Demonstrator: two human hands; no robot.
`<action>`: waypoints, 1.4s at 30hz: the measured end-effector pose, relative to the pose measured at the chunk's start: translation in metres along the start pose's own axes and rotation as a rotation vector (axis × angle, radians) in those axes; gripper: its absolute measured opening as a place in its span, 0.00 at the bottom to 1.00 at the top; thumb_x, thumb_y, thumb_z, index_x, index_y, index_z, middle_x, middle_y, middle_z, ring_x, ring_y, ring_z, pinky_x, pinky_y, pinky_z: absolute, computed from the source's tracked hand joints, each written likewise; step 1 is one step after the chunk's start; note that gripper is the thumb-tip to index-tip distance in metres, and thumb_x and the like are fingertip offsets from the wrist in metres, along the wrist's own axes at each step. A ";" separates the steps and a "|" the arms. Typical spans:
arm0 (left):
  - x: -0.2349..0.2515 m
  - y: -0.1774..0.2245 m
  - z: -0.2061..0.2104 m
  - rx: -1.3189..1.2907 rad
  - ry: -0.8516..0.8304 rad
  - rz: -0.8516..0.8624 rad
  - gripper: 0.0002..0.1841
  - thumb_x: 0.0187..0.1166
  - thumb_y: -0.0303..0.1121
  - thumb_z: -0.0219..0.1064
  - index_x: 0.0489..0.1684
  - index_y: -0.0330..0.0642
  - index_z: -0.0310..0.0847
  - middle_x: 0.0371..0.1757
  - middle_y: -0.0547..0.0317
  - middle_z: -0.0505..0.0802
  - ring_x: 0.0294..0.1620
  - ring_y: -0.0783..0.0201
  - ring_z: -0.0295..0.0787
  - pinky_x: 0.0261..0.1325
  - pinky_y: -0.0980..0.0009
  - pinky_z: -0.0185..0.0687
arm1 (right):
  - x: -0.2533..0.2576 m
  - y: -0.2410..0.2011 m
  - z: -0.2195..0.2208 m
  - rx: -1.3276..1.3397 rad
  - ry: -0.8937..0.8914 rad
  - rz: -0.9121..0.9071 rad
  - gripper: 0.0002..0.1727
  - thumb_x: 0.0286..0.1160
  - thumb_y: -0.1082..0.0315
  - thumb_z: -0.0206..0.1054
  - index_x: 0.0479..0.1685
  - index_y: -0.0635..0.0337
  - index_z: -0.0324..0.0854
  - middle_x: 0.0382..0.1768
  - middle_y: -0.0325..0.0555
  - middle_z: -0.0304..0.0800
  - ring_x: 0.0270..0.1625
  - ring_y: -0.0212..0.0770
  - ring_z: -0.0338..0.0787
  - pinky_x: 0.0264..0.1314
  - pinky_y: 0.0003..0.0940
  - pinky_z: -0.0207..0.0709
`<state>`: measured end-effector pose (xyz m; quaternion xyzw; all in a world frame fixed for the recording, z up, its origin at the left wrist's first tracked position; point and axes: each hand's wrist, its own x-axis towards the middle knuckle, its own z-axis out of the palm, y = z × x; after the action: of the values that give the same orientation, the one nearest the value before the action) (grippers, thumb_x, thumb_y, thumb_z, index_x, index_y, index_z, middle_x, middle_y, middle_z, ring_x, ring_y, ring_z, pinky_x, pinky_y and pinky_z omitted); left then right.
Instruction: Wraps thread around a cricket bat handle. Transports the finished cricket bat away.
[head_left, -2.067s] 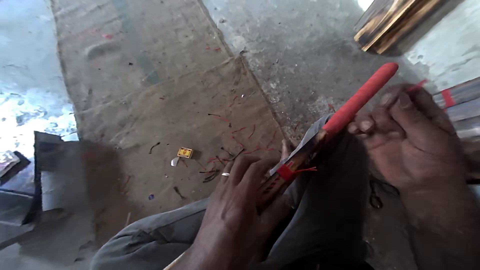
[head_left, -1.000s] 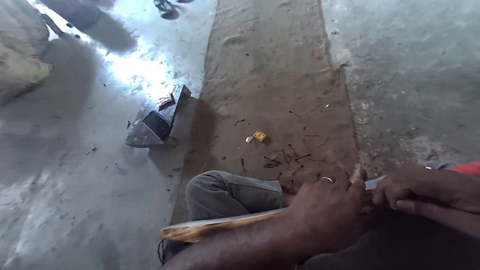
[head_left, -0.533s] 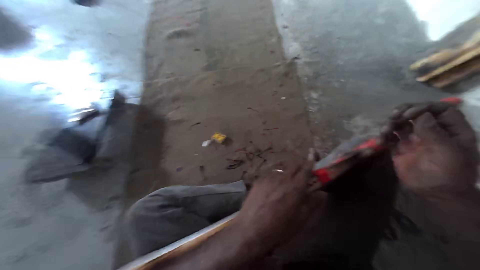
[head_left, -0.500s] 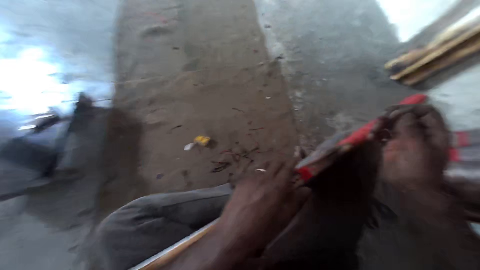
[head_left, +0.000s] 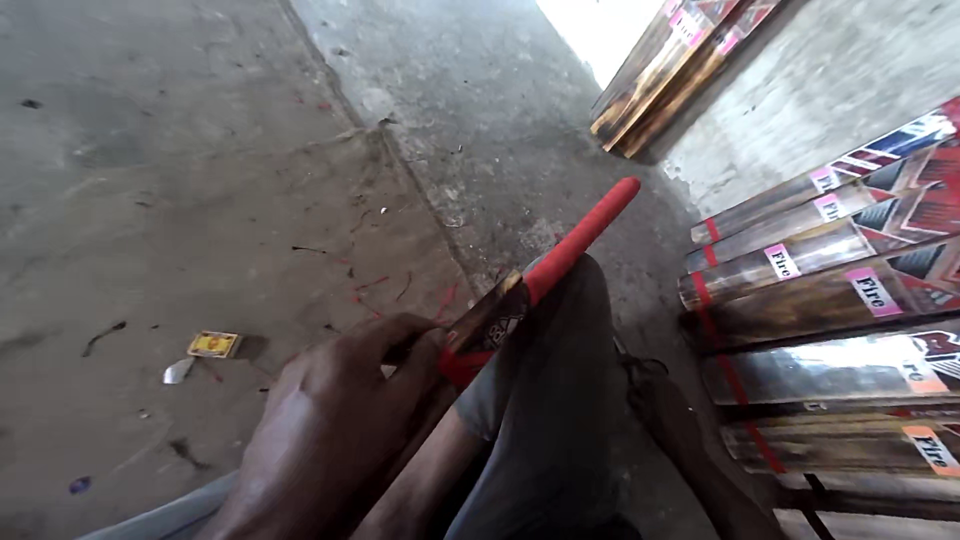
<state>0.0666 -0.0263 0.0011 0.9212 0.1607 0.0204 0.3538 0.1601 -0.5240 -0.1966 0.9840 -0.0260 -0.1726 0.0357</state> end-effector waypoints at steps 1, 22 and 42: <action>-0.001 0.000 -0.001 -0.052 0.007 -0.021 0.15 0.81 0.62 0.59 0.47 0.74 0.90 0.34 0.84 0.93 0.30 0.78 0.89 0.30 0.64 0.89 | 0.003 0.000 -0.003 -0.029 0.023 -0.049 0.36 0.74 0.37 0.66 0.80 0.44 0.77 0.74 0.52 0.81 0.73 0.59 0.82 0.67 0.65 0.79; 0.000 -0.006 -0.011 -0.387 0.001 -0.106 0.14 0.85 0.54 0.61 0.38 0.61 0.88 0.28 0.75 0.90 0.25 0.74 0.85 0.26 0.67 0.84 | -0.030 -0.096 -0.268 -0.201 0.238 -0.920 0.31 0.51 0.29 0.73 0.38 0.46 0.84 0.32 0.39 0.84 0.36 0.47 0.85 0.44 0.62 0.76; -0.008 -0.002 -0.013 -0.451 0.160 0.036 0.14 0.87 0.51 0.60 0.38 0.60 0.88 0.28 0.78 0.89 0.25 0.77 0.84 0.27 0.71 0.82 | -0.051 -0.216 -0.340 -0.620 0.250 -1.494 0.10 0.52 0.53 0.72 0.29 0.41 0.78 0.19 0.27 0.72 0.20 0.33 0.76 0.25 0.40 0.72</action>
<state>0.0561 -0.0187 0.0100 0.8171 0.1631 0.1352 0.5361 0.2373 -0.2851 0.1226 0.6991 0.6897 -0.0391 0.1846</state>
